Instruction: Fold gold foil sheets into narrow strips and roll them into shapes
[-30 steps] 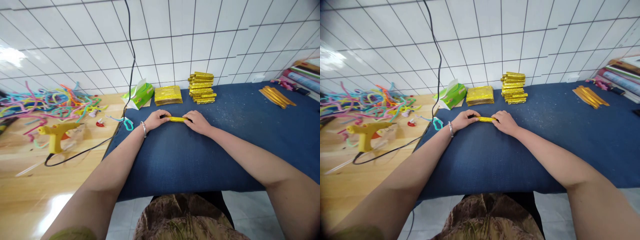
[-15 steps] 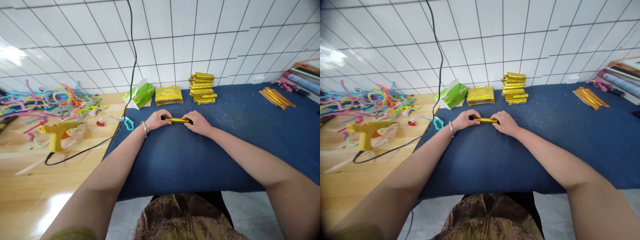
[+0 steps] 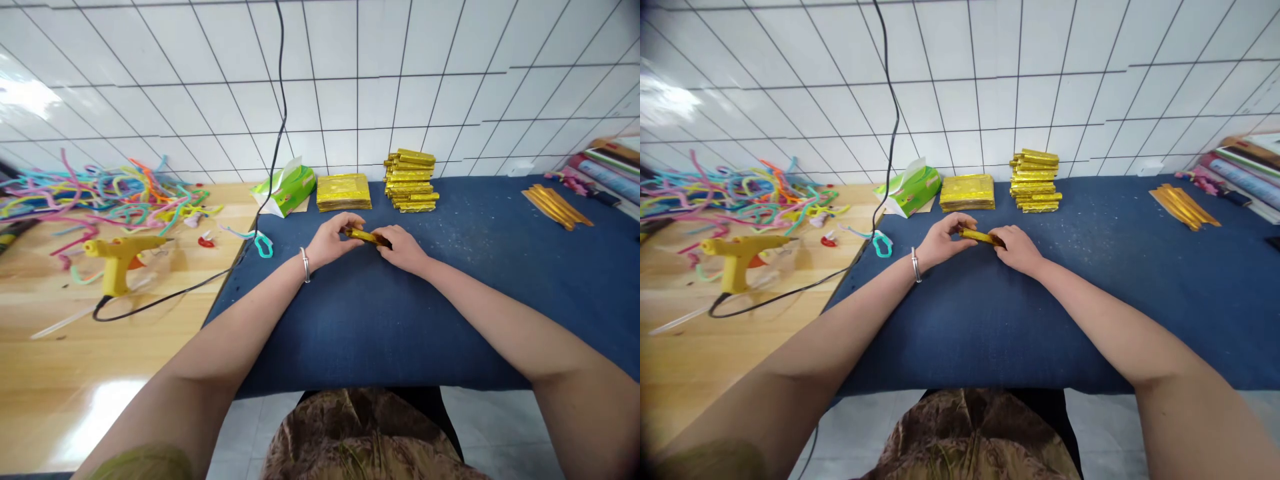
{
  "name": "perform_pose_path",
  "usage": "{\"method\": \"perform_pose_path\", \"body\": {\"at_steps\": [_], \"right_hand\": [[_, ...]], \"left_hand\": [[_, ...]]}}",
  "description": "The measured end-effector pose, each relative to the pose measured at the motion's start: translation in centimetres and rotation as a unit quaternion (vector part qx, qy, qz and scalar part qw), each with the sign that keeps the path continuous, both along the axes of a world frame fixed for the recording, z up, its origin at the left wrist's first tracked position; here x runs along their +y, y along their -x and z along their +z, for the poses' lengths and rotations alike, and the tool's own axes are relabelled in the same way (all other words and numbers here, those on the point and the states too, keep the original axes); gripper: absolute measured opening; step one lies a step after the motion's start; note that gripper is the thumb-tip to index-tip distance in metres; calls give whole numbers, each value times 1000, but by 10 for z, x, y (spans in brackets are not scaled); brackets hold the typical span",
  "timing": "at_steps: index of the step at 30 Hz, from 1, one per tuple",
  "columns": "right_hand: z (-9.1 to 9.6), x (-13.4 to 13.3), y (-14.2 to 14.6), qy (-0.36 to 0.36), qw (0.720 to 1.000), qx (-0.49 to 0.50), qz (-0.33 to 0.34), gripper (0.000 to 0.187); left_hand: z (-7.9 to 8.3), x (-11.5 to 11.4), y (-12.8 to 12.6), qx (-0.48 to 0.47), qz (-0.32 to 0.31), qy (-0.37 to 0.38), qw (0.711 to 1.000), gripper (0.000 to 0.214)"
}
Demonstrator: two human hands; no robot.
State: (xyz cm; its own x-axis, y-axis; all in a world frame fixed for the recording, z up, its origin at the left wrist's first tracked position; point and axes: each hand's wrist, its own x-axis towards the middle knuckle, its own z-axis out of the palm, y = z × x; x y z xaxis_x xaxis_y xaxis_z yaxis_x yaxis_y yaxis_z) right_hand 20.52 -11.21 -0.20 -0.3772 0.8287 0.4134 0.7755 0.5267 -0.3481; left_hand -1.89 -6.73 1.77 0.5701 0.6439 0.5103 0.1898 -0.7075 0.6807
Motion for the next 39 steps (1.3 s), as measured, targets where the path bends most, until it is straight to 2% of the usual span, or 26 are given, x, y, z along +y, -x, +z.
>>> {"method": "perform_pose_path", "body": {"at_steps": [5, 11, 15, 18, 20, 22, 24, 34, 39], "right_hand": [[-1, 2, -1, -5, 1000, -11, 4, 35], [-1, 2, 0, 0, 1000, -11, 13, 35], [3, -1, 1, -14, 1000, 11, 10, 35], [4, -2, 1, -18, 1000, 13, -11, 36], [3, -1, 0, -9, 1000, 2, -23, 38], [0, 0, -1, 1, 1000, -8, -28, 39], [-2, 2, -1, 5, 999, -13, -32, 39], [-2, 10, -11, 21, 999, -26, -10, 23], [2, 20, -33, 3, 999, 2, -49, 26]], "left_hand": [[10, -23, -13, 7, -28, -16, 999, 37], [12, -25, -13, 22, -27, -39, 999, 30], [9, -17, -8, 21, 3, -58, 998, 28], [1, -1, 0, 35, 40, -69, 996, 29], [-6, 12, 6, 89, 54, -71, 992, 28], [-13, 24, 12, 175, 32, -71, 981, 27], [-18, 31, 16, 205, 35, -66, 976, 29], [-19, 31, 15, 228, 53, -69, 970, 29], [-23, 35, 14, 222, 45, -89, 970, 27]]}}
